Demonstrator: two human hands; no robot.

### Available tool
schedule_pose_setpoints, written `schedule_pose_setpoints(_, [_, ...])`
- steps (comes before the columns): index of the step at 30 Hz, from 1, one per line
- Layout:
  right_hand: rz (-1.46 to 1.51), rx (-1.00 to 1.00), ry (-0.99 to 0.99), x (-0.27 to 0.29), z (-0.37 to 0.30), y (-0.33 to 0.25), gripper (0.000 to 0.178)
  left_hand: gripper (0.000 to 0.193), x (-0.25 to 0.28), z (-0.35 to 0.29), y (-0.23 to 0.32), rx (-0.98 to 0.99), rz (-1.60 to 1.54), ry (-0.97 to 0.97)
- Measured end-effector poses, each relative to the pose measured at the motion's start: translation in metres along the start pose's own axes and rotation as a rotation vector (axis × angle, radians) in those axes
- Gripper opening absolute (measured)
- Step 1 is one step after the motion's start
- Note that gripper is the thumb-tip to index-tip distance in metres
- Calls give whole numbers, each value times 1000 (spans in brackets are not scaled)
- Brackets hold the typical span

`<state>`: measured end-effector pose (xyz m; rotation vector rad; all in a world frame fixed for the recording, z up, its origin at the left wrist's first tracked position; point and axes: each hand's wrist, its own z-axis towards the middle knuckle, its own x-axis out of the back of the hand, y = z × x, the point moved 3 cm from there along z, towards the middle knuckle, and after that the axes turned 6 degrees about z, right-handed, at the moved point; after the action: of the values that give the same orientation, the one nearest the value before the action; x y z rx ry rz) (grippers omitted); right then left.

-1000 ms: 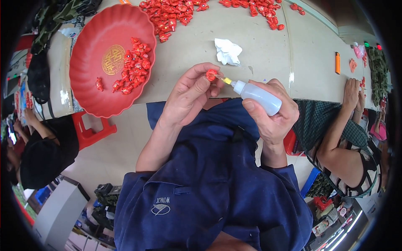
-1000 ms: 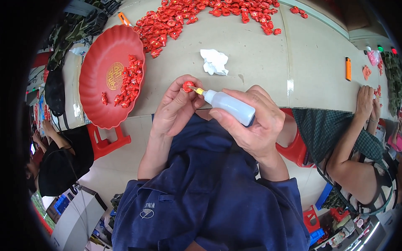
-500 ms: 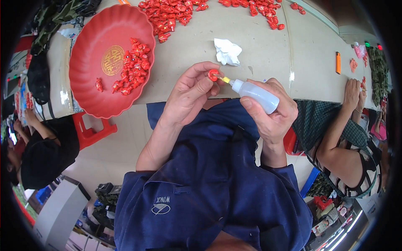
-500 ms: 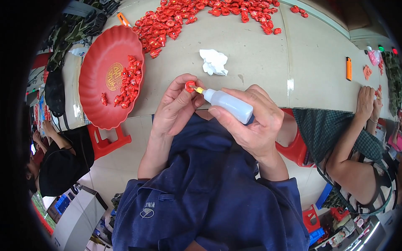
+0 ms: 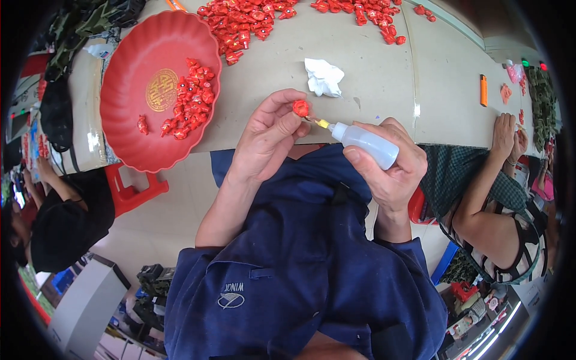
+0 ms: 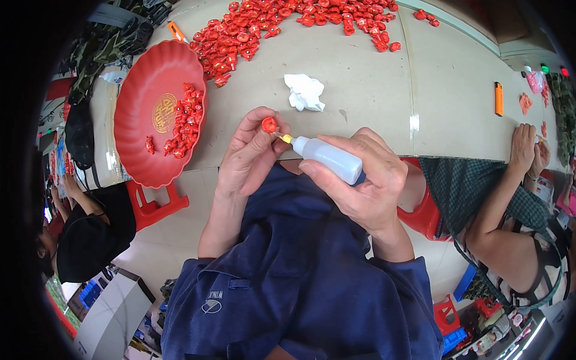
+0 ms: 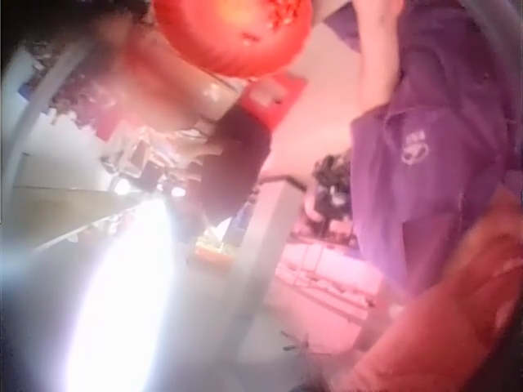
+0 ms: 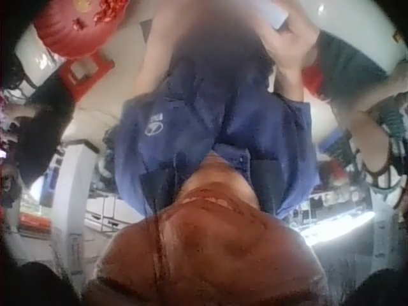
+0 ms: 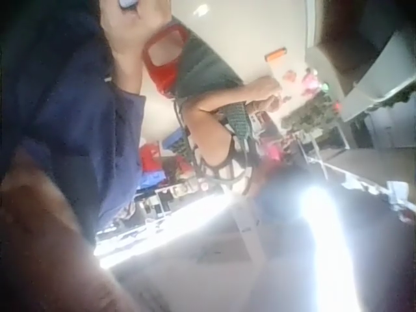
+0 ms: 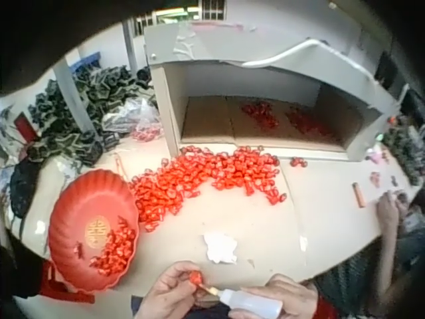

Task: The person assembles small red plastic items by applying glue from a squeeze bottle and pressing the parts together by hand, placing completed pieces into a red tray.

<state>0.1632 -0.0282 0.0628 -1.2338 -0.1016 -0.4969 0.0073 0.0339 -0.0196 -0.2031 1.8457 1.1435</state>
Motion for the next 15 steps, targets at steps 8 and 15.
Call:
schedule_pose_setpoints(8, [-15, -10, 3, 2, 0, 1, 30, 23, -1, 0, 1, -5, -4, 32])
schedule_pose_setpoints(15, [-12, -15, 13, 2, 0, 5, 31, 22, 1, 1, 0, -9, -29, 29])
